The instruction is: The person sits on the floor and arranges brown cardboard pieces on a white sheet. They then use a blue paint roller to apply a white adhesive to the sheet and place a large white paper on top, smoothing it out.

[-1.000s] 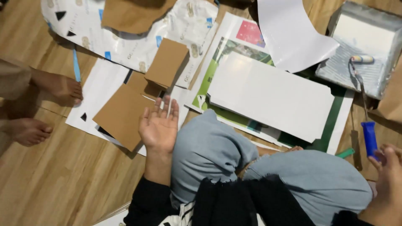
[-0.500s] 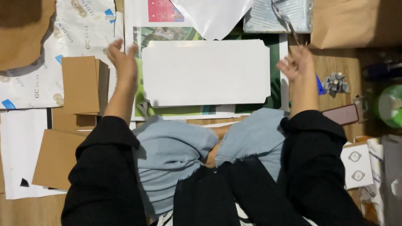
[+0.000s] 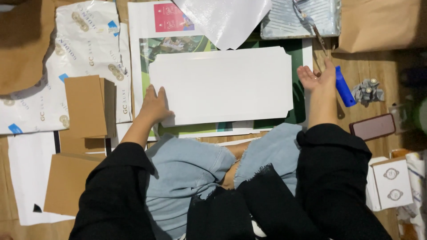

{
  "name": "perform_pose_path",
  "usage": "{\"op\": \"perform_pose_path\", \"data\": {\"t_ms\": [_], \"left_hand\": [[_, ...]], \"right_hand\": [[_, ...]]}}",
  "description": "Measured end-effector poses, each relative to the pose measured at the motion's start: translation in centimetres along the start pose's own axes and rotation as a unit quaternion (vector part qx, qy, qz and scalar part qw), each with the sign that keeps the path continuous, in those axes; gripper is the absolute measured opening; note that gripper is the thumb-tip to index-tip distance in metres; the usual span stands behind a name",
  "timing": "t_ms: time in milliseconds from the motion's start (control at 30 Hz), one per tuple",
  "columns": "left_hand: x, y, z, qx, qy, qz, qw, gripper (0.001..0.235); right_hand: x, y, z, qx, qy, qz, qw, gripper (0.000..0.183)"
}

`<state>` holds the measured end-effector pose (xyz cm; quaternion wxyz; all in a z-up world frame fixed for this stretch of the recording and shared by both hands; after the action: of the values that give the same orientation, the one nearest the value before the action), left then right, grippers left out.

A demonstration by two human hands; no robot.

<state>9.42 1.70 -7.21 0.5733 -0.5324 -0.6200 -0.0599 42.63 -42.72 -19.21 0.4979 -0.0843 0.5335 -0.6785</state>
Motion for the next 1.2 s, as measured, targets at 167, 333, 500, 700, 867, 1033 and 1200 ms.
{"op": "perform_pose_path", "data": {"t_ms": [167,333,500,700,867,1033,1200], "left_hand": [[-0.5,0.3,-0.3,-0.024,0.078,0.028,0.996,0.087],[-1.3,1.1,1.1,-0.002,0.109,0.115,0.987,0.078],[-1.1,0.9,1.0,0.0,0.116,0.116,0.986,0.068],[-1.6,1.1,1.1,0.006,0.108,0.131,0.986,0.071],[-1.2,0.4,0.9,0.032,0.084,0.146,0.985,0.068],[-2.1,0.9,1.5,0.029,0.083,0.146,0.985,0.071],[-3.3,2.1,2.4,0.024,0.091,0.139,0.986,0.075]], "right_hand": [[6.9,4.4,4.4,0.058,0.08,-0.031,0.995,0.092],[4.3,-8.2,3.4,0.119,0.269,-0.196,0.935,0.064],[-0.5,-12.2,5.9,0.185,0.199,-0.117,0.955,0.063],[-8.2,-24.1,11.5,0.634,-0.214,0.088,0.738,0.021],[-13.7,-29.1,5.4,0.687,-0.486,0.095,0.531,0.013],[-15.8,-23.7,4.3,0.703,-0.521,0.112,0.471,0.019],[-15.5,-21.1,4.3,0.733,-0.464,0.145,0.476,0.021]]}}
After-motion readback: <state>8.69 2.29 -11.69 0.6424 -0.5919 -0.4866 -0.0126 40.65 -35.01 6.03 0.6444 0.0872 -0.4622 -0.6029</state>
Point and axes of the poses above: each hand's wrist, its own y-axis towards the middle knuckle, its own x-axis out of the back of the hand, z = x × y, the point moved 9 cm from there along y, towards the middle knuckle, and after that the axes turned 2 degrees about z, right-handed, at the moved point
